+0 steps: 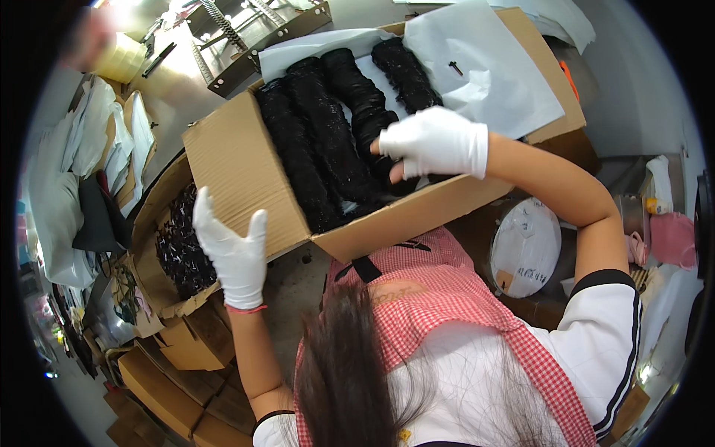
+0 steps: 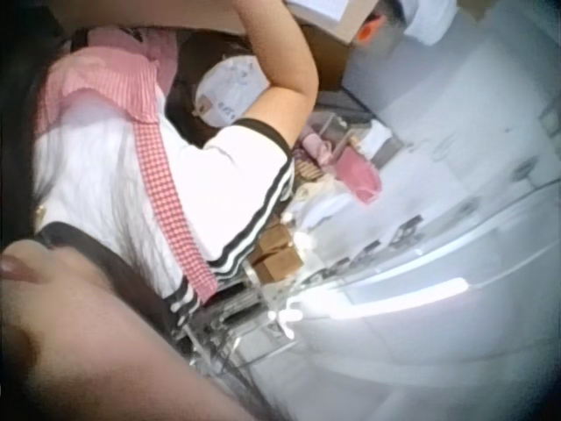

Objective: The person assembles sunglasses by attaching small metal arms to black frames, then places the completed units into a cardboard box. The person also retrieves a metal rack, places it on the table, and arranges the assembled sunglasses on it before covering the box with tissue paper.

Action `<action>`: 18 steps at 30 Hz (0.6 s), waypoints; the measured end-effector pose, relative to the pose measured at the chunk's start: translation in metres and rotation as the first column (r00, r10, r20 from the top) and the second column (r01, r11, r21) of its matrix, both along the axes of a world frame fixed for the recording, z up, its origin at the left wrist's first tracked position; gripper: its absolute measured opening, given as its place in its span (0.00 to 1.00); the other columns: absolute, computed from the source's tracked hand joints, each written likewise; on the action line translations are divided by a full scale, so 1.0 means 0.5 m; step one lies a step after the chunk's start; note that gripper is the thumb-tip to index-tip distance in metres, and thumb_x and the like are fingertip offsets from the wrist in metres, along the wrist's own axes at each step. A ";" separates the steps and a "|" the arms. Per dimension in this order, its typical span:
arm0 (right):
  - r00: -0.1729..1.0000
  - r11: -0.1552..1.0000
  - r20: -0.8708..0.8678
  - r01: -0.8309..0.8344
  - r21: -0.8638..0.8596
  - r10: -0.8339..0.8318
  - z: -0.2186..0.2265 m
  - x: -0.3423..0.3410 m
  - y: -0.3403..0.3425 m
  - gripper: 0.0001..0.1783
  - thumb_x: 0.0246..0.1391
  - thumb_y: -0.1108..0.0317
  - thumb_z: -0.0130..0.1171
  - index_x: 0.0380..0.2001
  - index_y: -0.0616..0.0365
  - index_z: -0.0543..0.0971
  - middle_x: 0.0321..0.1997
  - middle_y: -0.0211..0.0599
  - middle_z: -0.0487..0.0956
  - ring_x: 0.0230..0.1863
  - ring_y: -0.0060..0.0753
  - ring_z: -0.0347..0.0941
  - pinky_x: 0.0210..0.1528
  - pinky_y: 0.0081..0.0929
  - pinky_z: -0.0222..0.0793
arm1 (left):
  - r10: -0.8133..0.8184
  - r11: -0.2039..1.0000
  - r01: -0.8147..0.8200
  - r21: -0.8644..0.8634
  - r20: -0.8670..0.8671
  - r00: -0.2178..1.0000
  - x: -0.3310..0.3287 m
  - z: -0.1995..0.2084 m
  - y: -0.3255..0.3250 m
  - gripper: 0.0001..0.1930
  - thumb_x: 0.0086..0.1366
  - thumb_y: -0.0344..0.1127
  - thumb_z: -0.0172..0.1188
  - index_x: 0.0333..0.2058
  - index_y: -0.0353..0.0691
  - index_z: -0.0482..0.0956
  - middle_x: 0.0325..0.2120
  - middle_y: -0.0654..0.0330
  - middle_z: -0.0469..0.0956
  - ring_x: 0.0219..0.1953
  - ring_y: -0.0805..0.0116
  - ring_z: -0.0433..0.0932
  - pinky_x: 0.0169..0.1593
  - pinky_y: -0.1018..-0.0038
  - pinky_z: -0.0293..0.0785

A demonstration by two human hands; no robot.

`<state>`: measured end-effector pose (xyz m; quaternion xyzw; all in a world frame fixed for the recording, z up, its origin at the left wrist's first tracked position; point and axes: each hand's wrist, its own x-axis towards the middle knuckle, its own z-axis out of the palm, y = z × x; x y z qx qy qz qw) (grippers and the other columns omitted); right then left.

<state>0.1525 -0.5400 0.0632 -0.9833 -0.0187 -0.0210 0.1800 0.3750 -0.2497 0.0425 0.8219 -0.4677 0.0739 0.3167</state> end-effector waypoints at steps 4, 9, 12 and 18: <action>0.953 0.979 0.248 0.143 0.147 -0.177 0.023 0.099 -0.119 0.14 0.54 0.61 0.64 0.43 0.52 0.80 0.37 0.34 0.82 0.42 0.40 0.79 0.45 0.34 0.75 | -0.049 0.997 0.050 0.050 -0.012 0.999 -0.074 0.011 -0.059 0.44 0.56 0.44 0.70 0.65 0.31 0.57 0.61 0.45 0.63 0.65 0.46 0.62 0.70 0.49 0.50; 0.860 0.983 0.501 0.162 -0.084 -0.099 0.003 0.339 -0.200 0.15 0.52 0.71 0.63 0.45 0.55 0.80 0.47 0.40 0.80 0.47 0.47 0.77 0.50 0.38 0.73 | -0.105 0.990 0.111 0.090 -0.065 0.992 -0.141 0.021 -0.114 0.41 0.52 0.40 0.72 0.61 0.33 0.62 0.58 0.44 0.65 0.63 0.46 0.63 0.68 0.41 0.51; 0.865 0.923 0.501 0.182 -0.339 0.013 -0.011 0.467 -0.224 0.21 0.52 0.58 0.64 0.48 0.54 0.80 0.53 0.39 0.77 0.47 0.47 0.77 0.51 0.38 0.74 | -0.102 0.989 0.104 0.103 -0.026 0.994 -0.161 0.019 -0.125 0.40 0.51 0.40 0.73 0.61 0.36 0.64 0.58 0.47 0.66 0.62 0.49 0.64 0.66 0.42 0.55; 1.000 0.931 -0.006 -0.020 -0.365 0.019 0.013 0.553 -0.265 0.19 0.53 0.49 0.63 0.34 0.55 0.84 0.35 0.39 0.83 0.40 0.44 0.81 0.45 0.39 0.75 | 0.025 0.991 -0.026 0.131 0.007 1.000 -0.120 0.008 -0.106 0.34 0.56 0.43 0.69 0.59 0.39 0.67 0.57 0.49 0.68 0.61 0.48 0.65 0.66 0.44 0.55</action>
